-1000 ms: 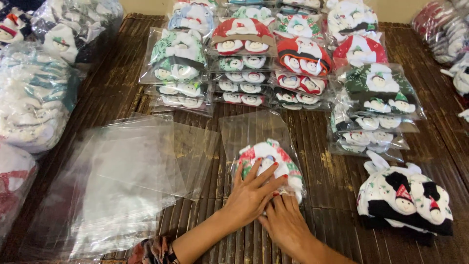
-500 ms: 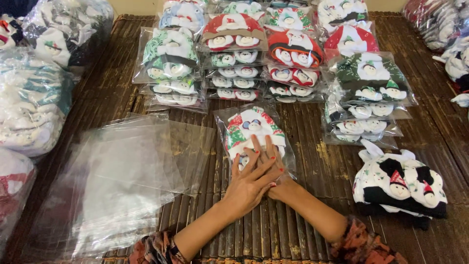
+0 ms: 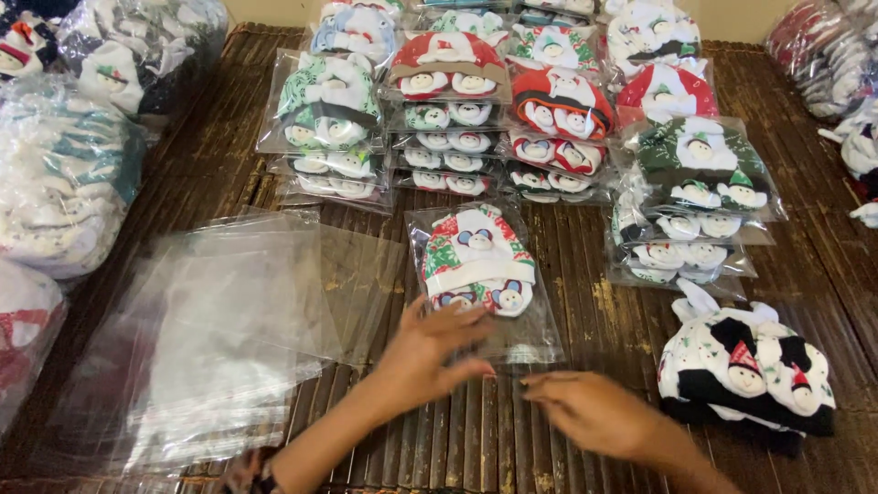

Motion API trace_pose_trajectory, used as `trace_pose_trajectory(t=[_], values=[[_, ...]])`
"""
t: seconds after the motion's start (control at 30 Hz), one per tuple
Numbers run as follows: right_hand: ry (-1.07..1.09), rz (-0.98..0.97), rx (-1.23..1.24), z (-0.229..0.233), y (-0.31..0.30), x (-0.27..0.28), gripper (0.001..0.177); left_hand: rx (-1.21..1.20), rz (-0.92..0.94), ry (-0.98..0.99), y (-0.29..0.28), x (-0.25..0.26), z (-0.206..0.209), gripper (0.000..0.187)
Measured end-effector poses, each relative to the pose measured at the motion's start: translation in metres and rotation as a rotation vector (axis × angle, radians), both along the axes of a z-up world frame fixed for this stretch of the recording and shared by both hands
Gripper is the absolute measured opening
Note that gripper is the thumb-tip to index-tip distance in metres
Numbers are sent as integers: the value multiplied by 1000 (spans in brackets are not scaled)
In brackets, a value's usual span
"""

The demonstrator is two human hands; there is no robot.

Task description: Packaging individual fabric hats into clear plastic bags at a steady pace

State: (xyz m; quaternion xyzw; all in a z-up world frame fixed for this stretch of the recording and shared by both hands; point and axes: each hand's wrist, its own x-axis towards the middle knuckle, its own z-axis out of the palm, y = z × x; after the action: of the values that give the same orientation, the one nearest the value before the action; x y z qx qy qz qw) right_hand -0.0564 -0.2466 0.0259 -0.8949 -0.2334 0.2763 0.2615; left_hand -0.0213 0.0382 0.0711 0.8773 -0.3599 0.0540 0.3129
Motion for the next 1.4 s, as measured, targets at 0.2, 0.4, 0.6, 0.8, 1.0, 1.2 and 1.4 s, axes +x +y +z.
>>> trace_pose_trajectory(t=[0.2,0.4,0.6,0.8,1.0,1.2,1.4], values=[[44,-715,375,1,-52,60,34,-466,542,855,59,51,-84,42],[309,-814,580,-55,-30,102,40,-597,475,1133,44,71,-122,49],[348,-833,675,-76,-46,117,26,-558,452,1184,50,70,-108,29],[358,-818,582,-65,-46,101,22,-570,435,1189,63,71,-123,32],[434,-860,580,-41,-47,107,36,-650,433,1297,63,70,-121,45],[495,-902,620,-72,-47,125,32,-672,445,1363,41,63,-127,40],[455,-800,987,-58,-68,138,29,-849,267,1245,47,72,-88,19]])
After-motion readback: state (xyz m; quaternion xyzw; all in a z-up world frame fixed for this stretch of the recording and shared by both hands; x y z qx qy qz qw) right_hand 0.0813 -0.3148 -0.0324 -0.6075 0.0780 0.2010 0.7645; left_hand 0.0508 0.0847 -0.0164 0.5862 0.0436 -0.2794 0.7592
